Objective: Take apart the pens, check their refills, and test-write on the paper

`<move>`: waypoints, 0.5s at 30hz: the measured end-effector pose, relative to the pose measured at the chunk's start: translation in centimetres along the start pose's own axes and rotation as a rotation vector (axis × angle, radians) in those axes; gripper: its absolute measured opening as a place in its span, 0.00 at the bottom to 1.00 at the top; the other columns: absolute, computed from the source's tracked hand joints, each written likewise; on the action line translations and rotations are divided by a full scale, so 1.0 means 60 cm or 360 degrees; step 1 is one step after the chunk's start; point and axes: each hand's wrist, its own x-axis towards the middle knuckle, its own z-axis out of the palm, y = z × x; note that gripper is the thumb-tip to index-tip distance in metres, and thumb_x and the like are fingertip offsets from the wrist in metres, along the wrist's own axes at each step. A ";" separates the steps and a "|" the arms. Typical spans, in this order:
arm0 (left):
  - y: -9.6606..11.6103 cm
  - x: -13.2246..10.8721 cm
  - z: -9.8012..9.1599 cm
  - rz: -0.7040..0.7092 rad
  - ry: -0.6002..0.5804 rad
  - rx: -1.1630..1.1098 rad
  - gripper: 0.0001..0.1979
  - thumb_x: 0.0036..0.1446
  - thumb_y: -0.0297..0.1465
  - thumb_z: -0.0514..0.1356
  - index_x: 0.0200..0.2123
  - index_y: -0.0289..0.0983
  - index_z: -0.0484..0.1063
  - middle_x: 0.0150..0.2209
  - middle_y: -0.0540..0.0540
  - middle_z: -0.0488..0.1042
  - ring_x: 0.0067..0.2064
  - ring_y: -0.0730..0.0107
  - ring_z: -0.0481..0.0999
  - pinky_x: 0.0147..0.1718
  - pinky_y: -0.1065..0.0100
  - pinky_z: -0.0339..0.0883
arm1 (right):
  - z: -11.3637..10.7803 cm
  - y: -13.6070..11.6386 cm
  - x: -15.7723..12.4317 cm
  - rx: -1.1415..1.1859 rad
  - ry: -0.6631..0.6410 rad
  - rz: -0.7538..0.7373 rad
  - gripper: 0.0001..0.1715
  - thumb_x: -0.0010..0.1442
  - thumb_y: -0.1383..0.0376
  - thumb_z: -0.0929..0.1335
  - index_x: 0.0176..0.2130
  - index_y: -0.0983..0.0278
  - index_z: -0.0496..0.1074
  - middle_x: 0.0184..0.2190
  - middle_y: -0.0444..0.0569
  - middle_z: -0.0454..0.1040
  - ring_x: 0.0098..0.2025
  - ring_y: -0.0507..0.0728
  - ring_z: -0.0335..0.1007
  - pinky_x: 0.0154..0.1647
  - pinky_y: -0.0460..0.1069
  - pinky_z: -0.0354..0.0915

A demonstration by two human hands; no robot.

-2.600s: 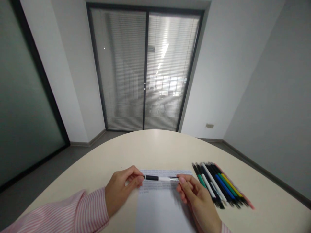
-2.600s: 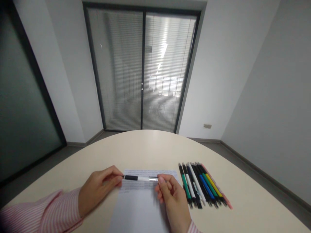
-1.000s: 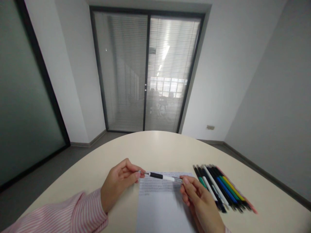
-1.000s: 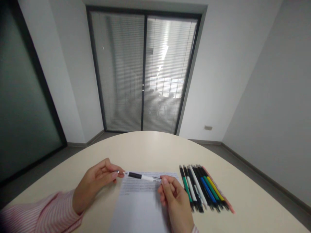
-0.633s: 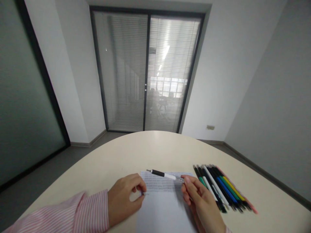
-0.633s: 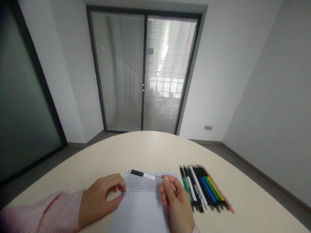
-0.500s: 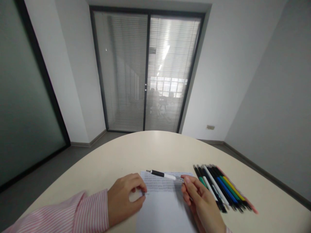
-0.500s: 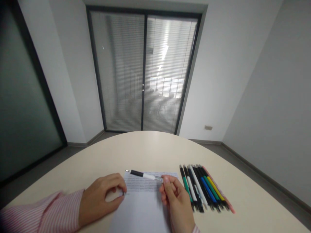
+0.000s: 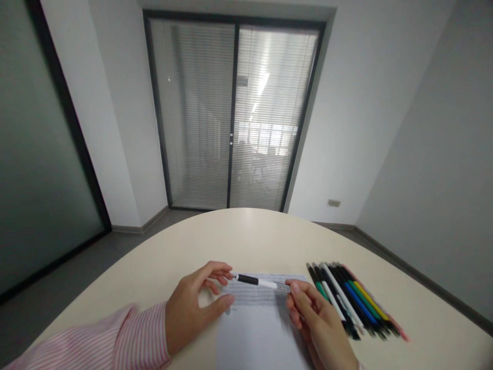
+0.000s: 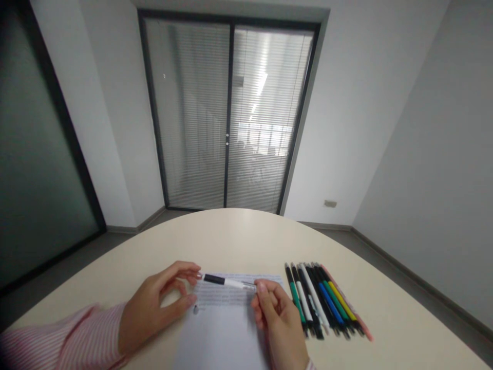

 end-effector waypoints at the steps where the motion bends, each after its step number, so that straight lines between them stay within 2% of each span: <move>1: 0.001 0.002 -0.002 -0.0047 -0.0022 -0.0095 0.14 0.49 0.29 0.63 0.41 0.37 0.71 0.37 0.43 0.78 0.36 0.64 0.76 0.35 0.69 0.71 | 0.000 0.000 0.000 -0.0016 -0.0010 -0.0007 0.26 0.44 0.47 0.75 0.30 0.66 0.71 0.17 0.38 0.66 0.19 0.47 0.53 0.21 0.44 0.50; 6: 0.006 0.009 -0.006 -0.0220 -0.0037 -0.0414 0.05 0.50 0.29 0.63 0.30 0.34 0.75 0.30 0.44 0.77 0.33 0.65 0.77 0.34 0.69 0.71 | -0.002 0.002 -0.002 -0.0070 -0.0036 -0.0039 0.25 0.46 0.48 0.74 0.32 0.66 0.72 0.18 0.39 0.67 0.20 0.47 0.54 0.22 0.44 0.50; 11: 0.017 0.007 -0.007 -0.0205 0.0089 -0.0810 0.07 0.44 0.28 0.68 0.23 0.35 0.72 0.28 0.46 0.77 0.33 0.66 0.77 0.34 0.70 0.71 | -0.004 0.006 -0.001 -0.0044 -0.0022 -0.0022 0.25 0.45 0.48 0.75 0.32 0.66 0.72 0.18 0.39 0.67 0.19 0.47 0.54 0.21 0.44 0.50; 15: 0.017 0.005 -0.012 -0.0299 0.0016 -0.1001 0.10 0.48 0.33 0.68 0.26 0.35 0.71 0.32 0.44 0.80 0.35 0.65 0.79 0.36 0.69 0.71 | -0.001 0.004 0.002 -0.0052 -0.0002 -0.0027 0.25 0.45 0.48 0.75 0.32 0.66 0.72 0.18 0.39 0.67 0.19 0.48 0.54 0.21 0.44 0.50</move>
